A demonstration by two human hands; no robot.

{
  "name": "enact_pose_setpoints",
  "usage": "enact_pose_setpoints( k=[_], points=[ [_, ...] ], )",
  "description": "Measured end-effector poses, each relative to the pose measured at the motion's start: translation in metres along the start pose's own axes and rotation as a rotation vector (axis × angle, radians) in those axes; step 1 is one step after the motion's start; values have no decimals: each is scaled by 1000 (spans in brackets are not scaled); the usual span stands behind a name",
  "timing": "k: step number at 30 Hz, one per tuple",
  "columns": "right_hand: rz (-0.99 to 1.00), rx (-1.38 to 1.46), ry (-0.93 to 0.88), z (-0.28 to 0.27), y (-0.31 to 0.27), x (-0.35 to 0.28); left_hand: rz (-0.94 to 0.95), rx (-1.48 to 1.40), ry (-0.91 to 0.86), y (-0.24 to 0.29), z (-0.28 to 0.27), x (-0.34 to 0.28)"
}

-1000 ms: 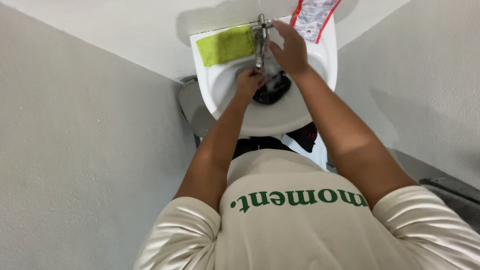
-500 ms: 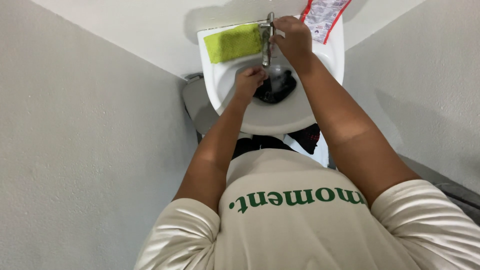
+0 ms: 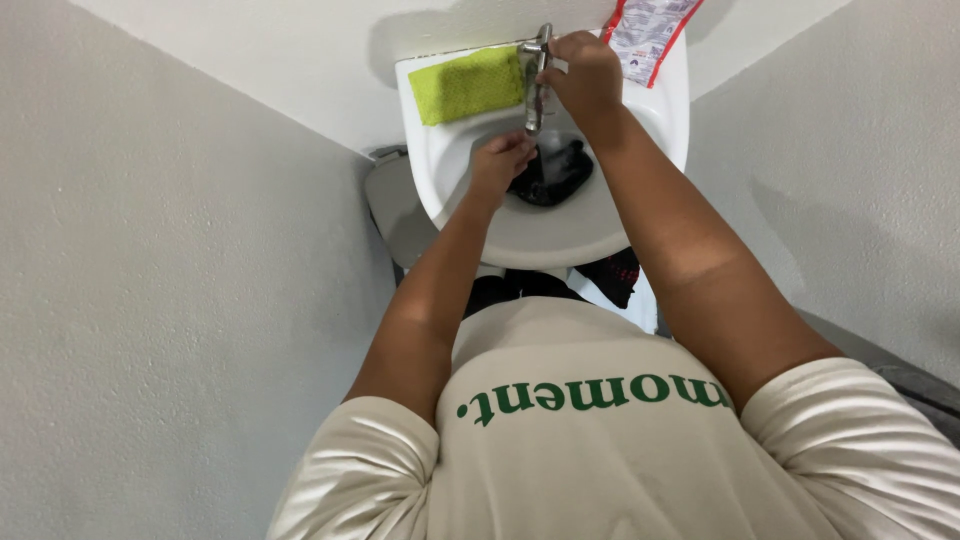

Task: Hand wash a black piece of clothing in a sink using detergent.

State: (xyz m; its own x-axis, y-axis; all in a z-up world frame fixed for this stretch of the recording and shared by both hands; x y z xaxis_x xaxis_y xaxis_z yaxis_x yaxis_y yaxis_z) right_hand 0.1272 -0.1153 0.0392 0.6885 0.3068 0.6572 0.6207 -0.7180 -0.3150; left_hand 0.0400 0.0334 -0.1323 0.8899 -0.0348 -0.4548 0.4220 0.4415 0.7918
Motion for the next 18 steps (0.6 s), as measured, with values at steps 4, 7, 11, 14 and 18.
enact_pose_setpoints(
  k=[4,7,11,14,18],
  points=[
    [46,51,-15,-4,-2,-2,-3,-47,-20,-13,-6,14],
    [35,149,-7,-11,-7,-11,-20,5,-66,-12,-4,12],
    [409,274,-22,11,31,-70,57,155,-36,-9,-15,6],
    [612,146,-330,80,86,-175,19,484,73,-55,-58,36],
    [566,-52,-1000,78,48,-206,-68,867,9,-81,-73,36]
  ],
)
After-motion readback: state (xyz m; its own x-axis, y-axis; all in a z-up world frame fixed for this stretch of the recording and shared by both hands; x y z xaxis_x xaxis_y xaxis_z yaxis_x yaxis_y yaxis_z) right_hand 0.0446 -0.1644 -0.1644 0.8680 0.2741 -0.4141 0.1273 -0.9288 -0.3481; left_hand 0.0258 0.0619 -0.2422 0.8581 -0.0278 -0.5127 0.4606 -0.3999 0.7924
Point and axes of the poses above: each hand's wrist, its own x-axis towards the middle knuckle, its own z-axis out of the palm, y = z × x, the point moved 5 cm from there along x, towards the middle knuckle
